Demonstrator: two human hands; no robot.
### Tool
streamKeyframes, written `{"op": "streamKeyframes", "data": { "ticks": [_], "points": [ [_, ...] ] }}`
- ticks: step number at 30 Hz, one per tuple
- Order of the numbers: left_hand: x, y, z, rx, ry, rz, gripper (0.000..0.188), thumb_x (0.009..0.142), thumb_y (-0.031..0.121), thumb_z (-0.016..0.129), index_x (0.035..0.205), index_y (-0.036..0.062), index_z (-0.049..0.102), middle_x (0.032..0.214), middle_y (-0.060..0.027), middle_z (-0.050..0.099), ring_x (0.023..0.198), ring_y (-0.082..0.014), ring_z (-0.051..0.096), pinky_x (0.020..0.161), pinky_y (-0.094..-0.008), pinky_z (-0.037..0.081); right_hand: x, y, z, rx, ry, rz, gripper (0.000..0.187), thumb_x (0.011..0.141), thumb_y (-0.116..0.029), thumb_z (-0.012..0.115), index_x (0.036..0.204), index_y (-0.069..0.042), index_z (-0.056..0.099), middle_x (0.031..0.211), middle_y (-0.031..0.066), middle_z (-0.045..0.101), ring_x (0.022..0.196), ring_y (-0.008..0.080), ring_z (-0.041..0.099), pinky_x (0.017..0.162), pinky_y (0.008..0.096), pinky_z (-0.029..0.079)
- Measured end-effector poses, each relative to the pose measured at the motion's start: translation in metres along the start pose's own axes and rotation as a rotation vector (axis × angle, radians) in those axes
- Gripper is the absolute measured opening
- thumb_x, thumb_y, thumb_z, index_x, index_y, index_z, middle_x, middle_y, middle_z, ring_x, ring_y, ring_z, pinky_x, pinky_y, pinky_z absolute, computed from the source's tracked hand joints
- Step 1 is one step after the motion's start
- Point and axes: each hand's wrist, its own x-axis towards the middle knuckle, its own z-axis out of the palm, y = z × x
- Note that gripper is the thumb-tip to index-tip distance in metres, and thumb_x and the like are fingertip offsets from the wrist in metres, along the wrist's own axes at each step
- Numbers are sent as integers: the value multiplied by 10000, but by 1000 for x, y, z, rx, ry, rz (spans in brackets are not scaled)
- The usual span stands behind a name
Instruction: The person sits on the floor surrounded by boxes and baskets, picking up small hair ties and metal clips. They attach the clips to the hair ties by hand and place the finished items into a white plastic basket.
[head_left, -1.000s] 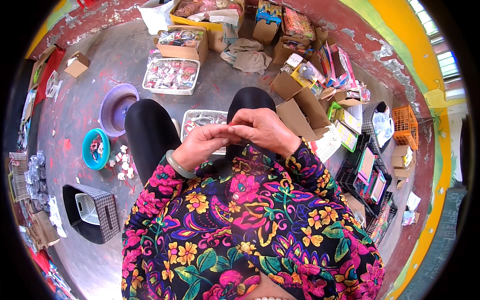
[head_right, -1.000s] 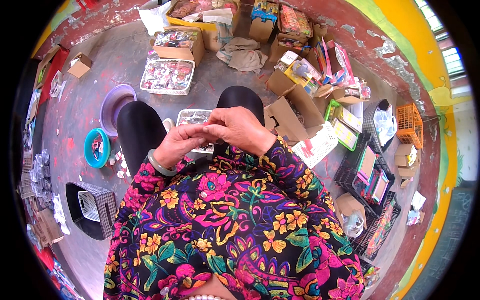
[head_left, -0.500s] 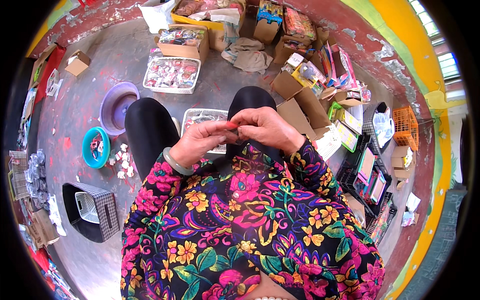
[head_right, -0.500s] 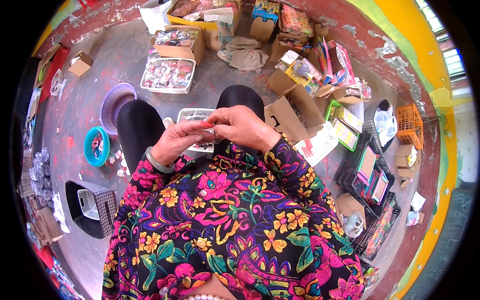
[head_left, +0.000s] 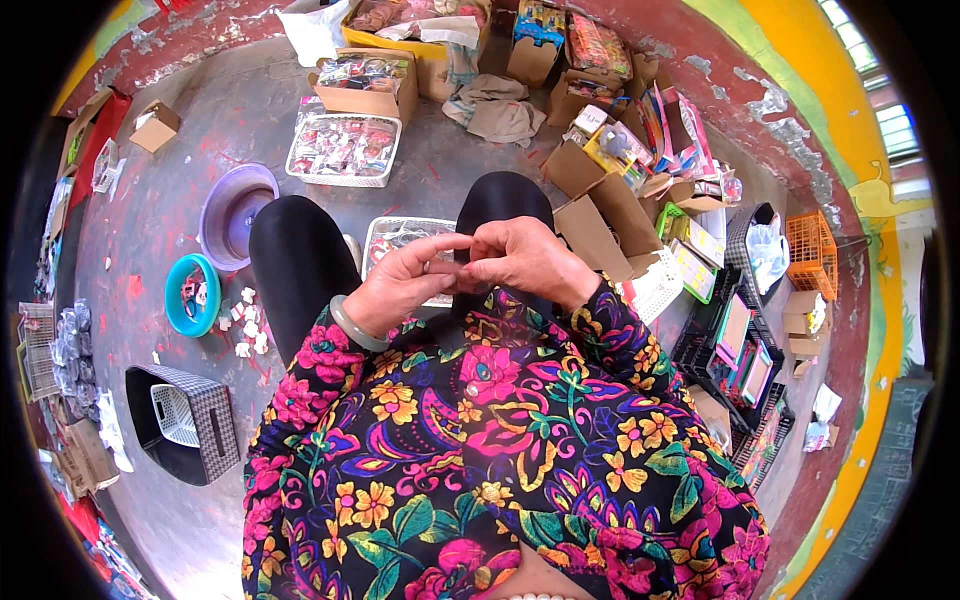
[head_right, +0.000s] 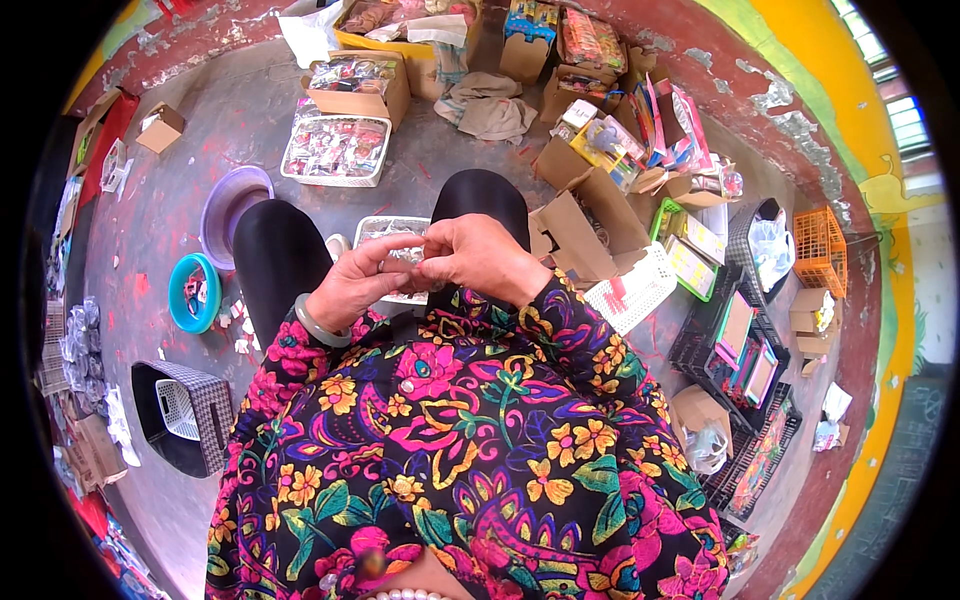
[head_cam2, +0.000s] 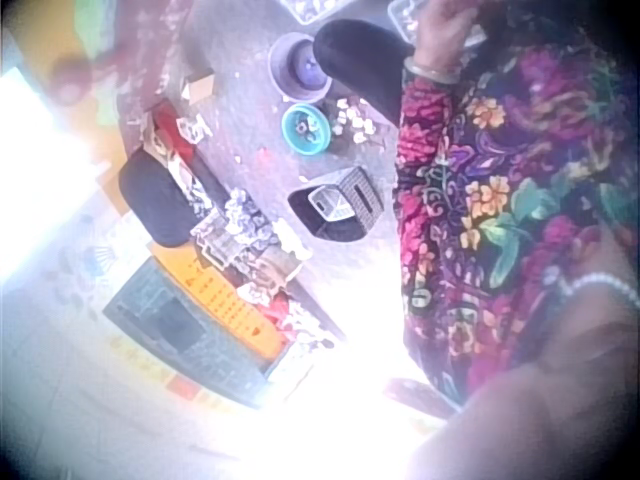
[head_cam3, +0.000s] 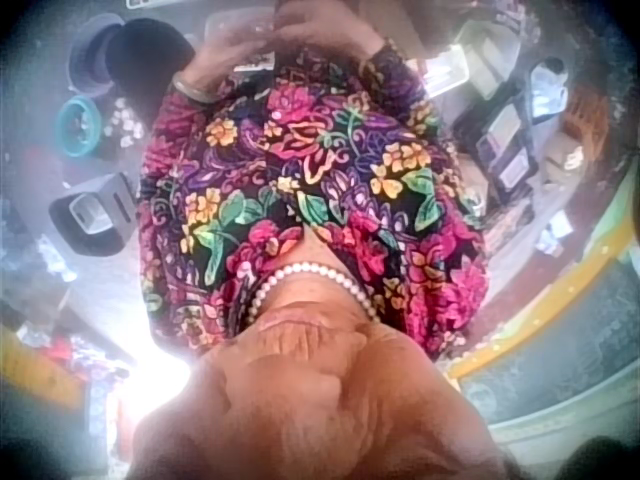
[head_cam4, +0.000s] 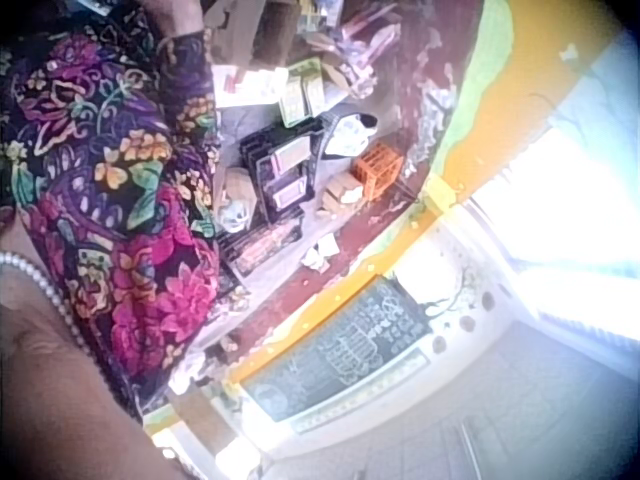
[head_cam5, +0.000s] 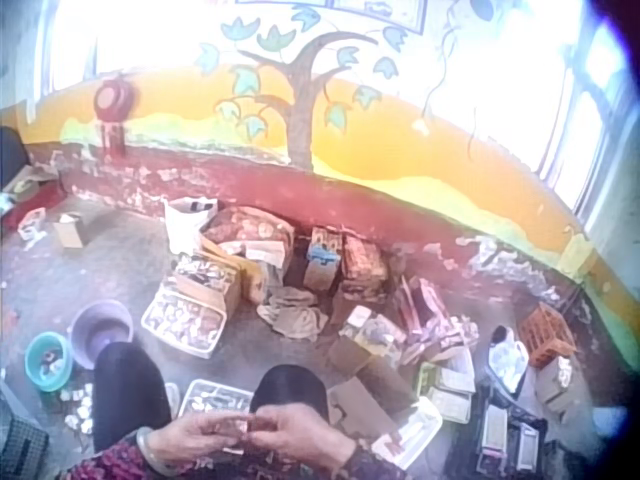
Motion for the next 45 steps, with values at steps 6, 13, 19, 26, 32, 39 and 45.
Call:
{"op": "streamKeyframes", "data": {
  "ticks": [6,13,19,26,32,39,45],
  "points": [
    [3,-5,-4,-33,-9,-9,471,865,-36,433,1302,39,273,1115,-116,555,1013,-163,550,841,-275,454,2,4,4,-57,41,-17,260,702,-232,690,751,0,582,627,109,575,567,175,550,529,309,418],
    [3,-4,3,45,58,-20,457,879,25,475,1295,38,289,1066,-74,566,979,-159,551,824,-287,462,0,-9,8,-251,158,-147,177,711,-191,648,740,-33,575,653,113,570,602,275,561,532,352,420],
    [7,-11,3,223,251,3,239,887,48,480,1119,-7,501,971,-52,590,851,-117,579,743,-241,482,0,-12,13,-570,331,-433,81,701,-134,609,751,-80,575,687,91,565,696,285,569,586,376,443],
    [14,-16,8,514,391,324,197,799,-62,481,969,-42,580,1068,-106,582,984,-165,541,828,-256,435,0,-14,24,-694,392,-654,86,677,-107,564,738,-57,529,714,79,576,682,268,582,598,363,455],
    [9,-20,6,403,436,250,238,743,-120,451,939,-48,565,1007,-108,572,940,-154,543,802,-252,443,0,-9,30,-644,387,-671,166,683,-97,572,839,-50,542,754,60,560,714,241,566,626,343,446],
    [14,-24,3,651,471,438,211,720,-140,452,856,-32,571,971,-114,588,886,-156,563,747,-245,450,-8,-3,27,-607,430,-748,182,689,-86,590,863,-48,553,751,60,548,706,241,557,610,332,448],
    [16,-23,1,688,525,401,231,650,-131,436,802,-36,581,927,-121,613,861,-173,577,750,-260,448,-30,25,-27,-471,780,-674,114,712,-56,594,826,-65,602,774,77,594,722,265,576,633,355,472]
  ]
}}
